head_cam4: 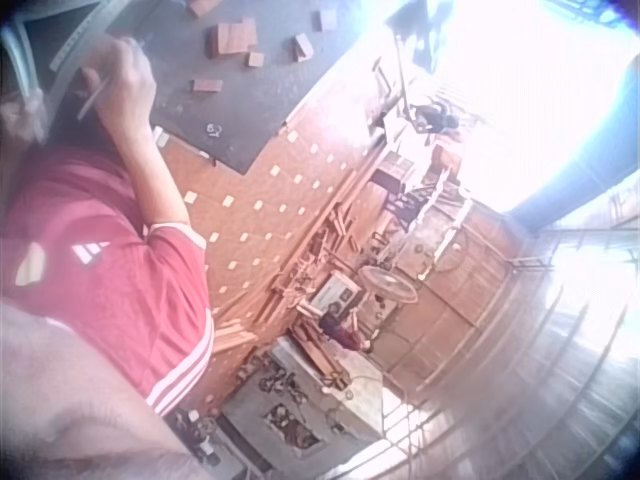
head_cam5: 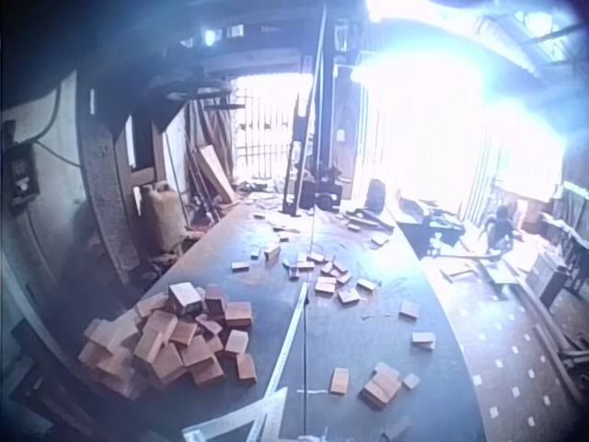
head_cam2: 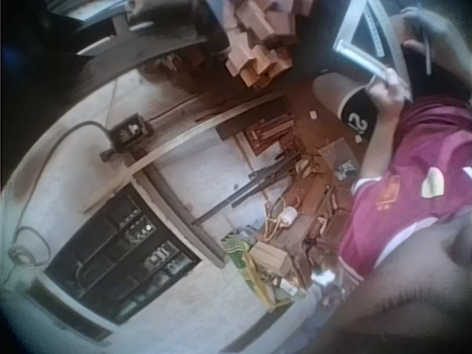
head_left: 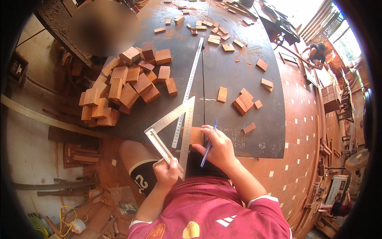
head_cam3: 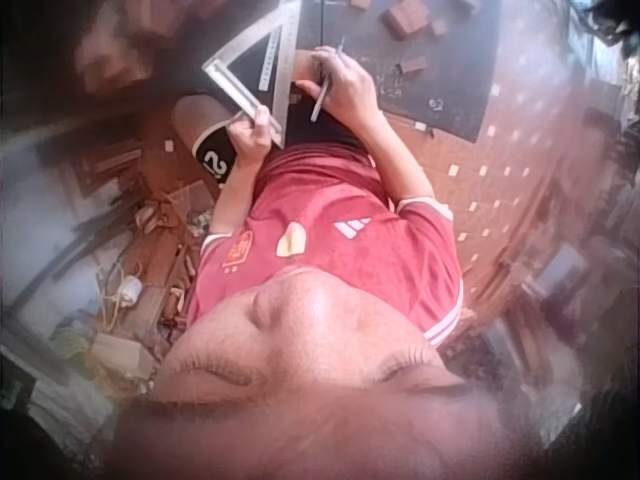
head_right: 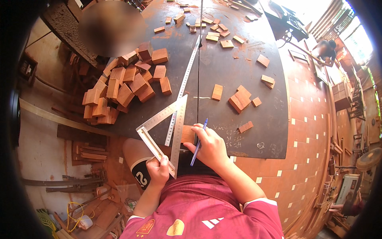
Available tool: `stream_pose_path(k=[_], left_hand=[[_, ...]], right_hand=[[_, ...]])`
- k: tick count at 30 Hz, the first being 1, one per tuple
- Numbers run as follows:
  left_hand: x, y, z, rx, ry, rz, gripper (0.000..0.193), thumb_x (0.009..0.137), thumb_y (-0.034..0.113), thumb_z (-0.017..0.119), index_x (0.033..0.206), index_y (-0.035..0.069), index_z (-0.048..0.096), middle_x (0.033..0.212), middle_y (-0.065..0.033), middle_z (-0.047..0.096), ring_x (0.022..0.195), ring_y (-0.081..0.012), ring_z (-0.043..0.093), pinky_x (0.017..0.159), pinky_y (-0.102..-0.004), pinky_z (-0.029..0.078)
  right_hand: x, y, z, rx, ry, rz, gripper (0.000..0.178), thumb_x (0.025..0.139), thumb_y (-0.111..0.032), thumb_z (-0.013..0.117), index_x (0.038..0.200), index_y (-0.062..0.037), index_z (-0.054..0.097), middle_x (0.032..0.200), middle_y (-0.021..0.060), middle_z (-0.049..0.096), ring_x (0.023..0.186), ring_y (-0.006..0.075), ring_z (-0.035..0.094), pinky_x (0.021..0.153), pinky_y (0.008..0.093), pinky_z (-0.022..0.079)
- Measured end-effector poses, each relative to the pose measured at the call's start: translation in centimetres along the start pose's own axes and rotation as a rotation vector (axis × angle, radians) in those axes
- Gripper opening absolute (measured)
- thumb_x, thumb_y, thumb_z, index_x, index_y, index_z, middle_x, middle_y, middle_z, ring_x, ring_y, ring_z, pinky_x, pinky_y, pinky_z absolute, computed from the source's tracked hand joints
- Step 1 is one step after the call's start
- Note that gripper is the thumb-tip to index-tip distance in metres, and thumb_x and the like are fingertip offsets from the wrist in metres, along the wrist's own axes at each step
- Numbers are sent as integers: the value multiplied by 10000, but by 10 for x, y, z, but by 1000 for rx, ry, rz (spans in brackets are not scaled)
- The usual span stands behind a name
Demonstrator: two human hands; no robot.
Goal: The person measures and marks small wooden blocks on a workbench using a ruler, a set square, and a pen. They repeatedly position the tools, draw lines on the blocks, and place the marked pieces aside.
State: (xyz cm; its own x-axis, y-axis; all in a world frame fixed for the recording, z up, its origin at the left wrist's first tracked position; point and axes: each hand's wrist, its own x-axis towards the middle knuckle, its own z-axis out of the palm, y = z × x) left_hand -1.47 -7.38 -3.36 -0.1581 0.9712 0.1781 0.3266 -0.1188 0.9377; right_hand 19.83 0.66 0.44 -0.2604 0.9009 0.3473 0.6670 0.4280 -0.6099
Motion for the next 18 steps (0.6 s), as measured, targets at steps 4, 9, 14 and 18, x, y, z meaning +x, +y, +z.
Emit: stream_pose_path(k=[4,9,14,18], left_hand=[[2,9,6,-33,47,16,362,991,130,577,649,21,523,562,-35,481,506,-127,478,497,-351,360],[1,8,5,-31,50,7,356,991,126,597,659,18,533,572,-32,491,520,-120,476,507,-341,369],[-1,4,3,-8,36,0,266,953,99,644,708,-3,614,584,-104,559,496,-212,570,511,-363,437],[0,7,5,-31,48,-19,318,976,119,630,683,7,584,580,-62,534,517,-150,528,515,-342,408]], right_hand=[[0,-1,-1,-16,3,-10,557,754,-260,925,1171,-21,644,1196,135,713,792,262,692,745,381,594],[11,-3,-11,10,68,-83,472,837,-252,859,1182,-11,645,1031,128,724,797,295,671,761,397,565],[27,-7,-25,637,-101,212,298,1031,-247,625,1199,-1,638,854,105,666,784,230,658,736,372,535],[46,-6,-26,626,-261,335,217,1018,-172,560,1086,22,631,807,110,651,738,204,640,714,353,522]])
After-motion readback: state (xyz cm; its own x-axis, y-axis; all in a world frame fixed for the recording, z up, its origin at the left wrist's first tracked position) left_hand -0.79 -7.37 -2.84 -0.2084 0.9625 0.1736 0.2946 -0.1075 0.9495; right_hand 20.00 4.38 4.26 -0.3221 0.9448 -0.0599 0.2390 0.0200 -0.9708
